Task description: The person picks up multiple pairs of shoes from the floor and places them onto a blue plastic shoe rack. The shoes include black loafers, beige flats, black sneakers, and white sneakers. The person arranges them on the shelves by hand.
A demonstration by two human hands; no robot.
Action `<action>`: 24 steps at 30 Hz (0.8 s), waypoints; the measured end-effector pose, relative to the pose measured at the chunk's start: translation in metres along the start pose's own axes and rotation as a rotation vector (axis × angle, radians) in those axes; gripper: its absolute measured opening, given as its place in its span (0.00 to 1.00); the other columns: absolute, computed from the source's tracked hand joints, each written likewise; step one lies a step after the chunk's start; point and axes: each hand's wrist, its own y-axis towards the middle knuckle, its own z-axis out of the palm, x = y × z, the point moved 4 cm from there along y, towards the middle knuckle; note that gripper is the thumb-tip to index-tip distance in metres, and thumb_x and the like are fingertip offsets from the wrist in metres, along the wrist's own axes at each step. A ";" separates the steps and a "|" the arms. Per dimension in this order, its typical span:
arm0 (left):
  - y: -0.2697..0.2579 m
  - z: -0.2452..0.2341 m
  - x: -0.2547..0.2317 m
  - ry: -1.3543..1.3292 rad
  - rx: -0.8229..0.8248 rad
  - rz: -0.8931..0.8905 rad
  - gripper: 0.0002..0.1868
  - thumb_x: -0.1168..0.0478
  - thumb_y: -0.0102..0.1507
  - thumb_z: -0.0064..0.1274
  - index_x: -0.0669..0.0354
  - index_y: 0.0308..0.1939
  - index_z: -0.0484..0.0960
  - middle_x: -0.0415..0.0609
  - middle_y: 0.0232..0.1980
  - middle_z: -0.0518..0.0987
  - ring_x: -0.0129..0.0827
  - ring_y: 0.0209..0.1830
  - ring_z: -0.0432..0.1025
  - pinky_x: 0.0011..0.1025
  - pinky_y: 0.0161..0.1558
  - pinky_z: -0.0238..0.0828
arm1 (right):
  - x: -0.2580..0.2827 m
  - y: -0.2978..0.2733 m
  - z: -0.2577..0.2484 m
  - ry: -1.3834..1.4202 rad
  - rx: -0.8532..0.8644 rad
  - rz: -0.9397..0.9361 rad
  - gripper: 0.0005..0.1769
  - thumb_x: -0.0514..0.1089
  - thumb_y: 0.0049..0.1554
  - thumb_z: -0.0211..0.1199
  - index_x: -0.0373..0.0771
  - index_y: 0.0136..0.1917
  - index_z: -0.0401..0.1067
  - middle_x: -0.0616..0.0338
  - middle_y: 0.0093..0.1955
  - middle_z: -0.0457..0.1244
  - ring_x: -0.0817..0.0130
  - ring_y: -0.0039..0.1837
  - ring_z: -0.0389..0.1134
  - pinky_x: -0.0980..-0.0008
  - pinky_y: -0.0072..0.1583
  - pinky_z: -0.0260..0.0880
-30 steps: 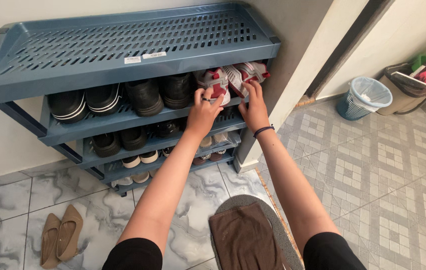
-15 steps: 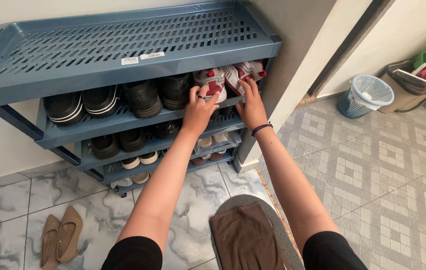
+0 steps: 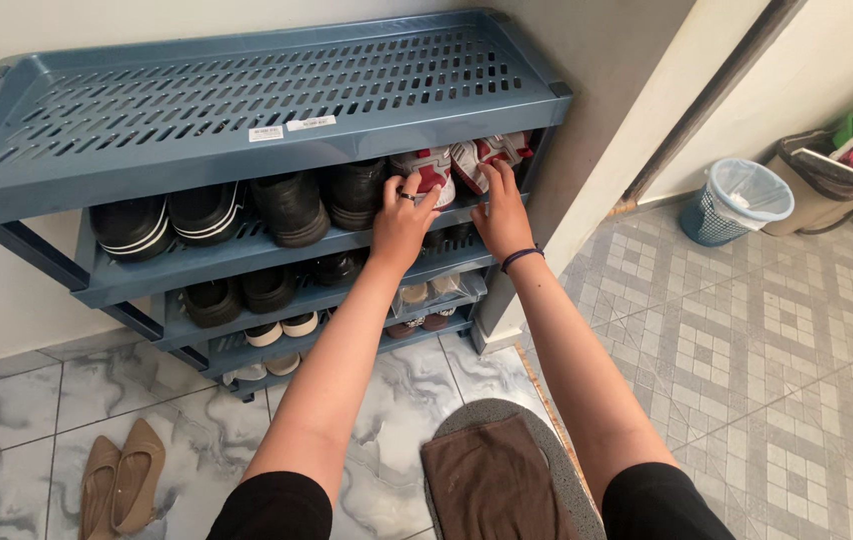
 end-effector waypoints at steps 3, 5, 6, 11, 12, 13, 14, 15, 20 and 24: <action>-0.001 0.002 0.000 0.006 0.001 -0.001 0.23 0.57 0.57 0.67 0.49 0.56 0.83 0.47 0.64 0.70 0.50 0.63 0.65 0.39 0.47 0.78 | -0.001 0.001 0.002 -0.006 -0.006 0.005 0.40 0.27 0.48 0.61 0.38 0.73 0.58 0.40 0.77 0.50 0.36 0.75 0.56 0.52 0.71 0.63; -0.002 0.004 -0.001 0.015 0.015 -0.010 0.24 0.57 0.58 0.66 0.49 0.58 0.83 0.48 0.64 0.70 0.51 0.64 0.65 0.39 0.48 0.78 | -0.002 0.000 0.004 -0.028 -0.010 0.003 0.40 0.27 0.49 0.61 0.38 0.74 0.57 0.39 0.77 0.50 0.36 0.75 0.56 0.52 0.72 0.62; -0.002 0.005 -0.002 0.020 0.022 -0.015 0.24 0.56 0.58 0.66 0.49 0.59 0.83 0.48 0.65 0.70 0.51 0.64 0.65 0.39 0.48 0.78 | -0.003 0.000 0.004 -0.038 -0.012 0.002 0.40 0.27 0.49 0.61 0.37 0.74 0.57 0.39 0.77 0.50 0.37 0.76 0.55 0.52 0.72 0.61; -0.007 0.001 -0.006 0.037 0.078 -0.017 0.30 0.55 0.58 0.65 0.52 0.64 0.78 0.53 0.68 0.68 0.53 0.68 0.64 0.42 0.54 0.77 | -0.005 -0.002 0.009 -0.086 -0.023 0.007 0.42 0.28 0.49 0.60 0.37 0.76 0.56 0.40 0.78 0.50 0.38 0.77 0.54 0.53 0.75 0.60; -0.007 -0.001 -0.007 0.041 0.098 -0.018 0.31 0.56 0.58 0.65 0.53 0.66 0.77 0.54 0.68 0.68 0.54 0.69 0.63 0.42 0.55 0.77 | -0.005 -0.003 0.009 -0.097 -0.024 0.010 0.42 0.28 0.48 0.60 0.38 0.76 0.56 0.40 0.78 0.50 0.38 0.78 0.54 0.53 0.75 0.59; -0.008 -0.001 -0.009 0.025 0.128 -0.040 0.32 0.57 0.58 0.65 0.52 0.66 0.76 0.54 0.69 0.68 0.54 0.69 0.63 0.43 0.54 0.76 | -0.005 -0.004 0.010 -0.116 -0.021 0.001 0.43 0.29 0.48 0.62 0.37 0.76 0.56 0.39 0.78 0.50 0.37 0.78 0.53 0.52 0.75 0.58; -0.007 -0.003 -0.009 0.008 0.158 -0.061 0.33 0.57 0.58 0.64 0.52 0.67 0.75 0.55 0.69 0.67 0.54 0.70 0.62 0.43 0.54 0.76 | -0.004 -0.004 0.010 -0.134 -0.019 -0.008 0.43 0.30 0.48 0.63 0.37 0.76 0.55 0.39 0.78 0.49 0.35 0.78 0.51 0.51 0.75 0.57; -0.006 -0.004 -0.009 -0.007 0.187 -0.084 0.34 0.58 0.57 0.64 0.52 0.68 0.75 0.55 0.70 0.67 0.54 0.71 0.61 0.44 0.54 0.75 | -0.002 -0.005 0.009 -0.151 -0.017 -0.019 0.44 0.31 0.48 0.65 0.37 0.76 0.55 0.38 0.78 0.49 0.34 0.78 0.50 0.50 0.74 0.56; -0.006 -0.016 -0.010 -0.067 0.226 -0.116 0.35 0.58 0.56 0.63 0.52 0.68 0.74 0.56 0.72 0.66 0.56 0.74 0.58 0.46 0.60 0.73 | 0.012 -0.021 0.002 -0.084 -0.028 0.024 0.43 0.34 0.51 0.66 0.38 0.77 0.55 0.35 0.78 0.48 0.33 0.77 0.51 0.50 0.73 0.56; -0.018 -0.040 -0.012 -0.164 0.102 -0.167 0.29 0.59 0.59 0.62 0.52 0.66 0.77 0.56 0.70 0.69 0.54 0.74 0.61 0.46 0.62 0.71 | 0.043 -0.044 -0.001 0.015 -0.107 -0.007 0.34 0.36 0.55 0.64 0.37 0.73 0.60 0.40 0.73 0.55 0.38 0.73 0.59 0.52 0.72 0.62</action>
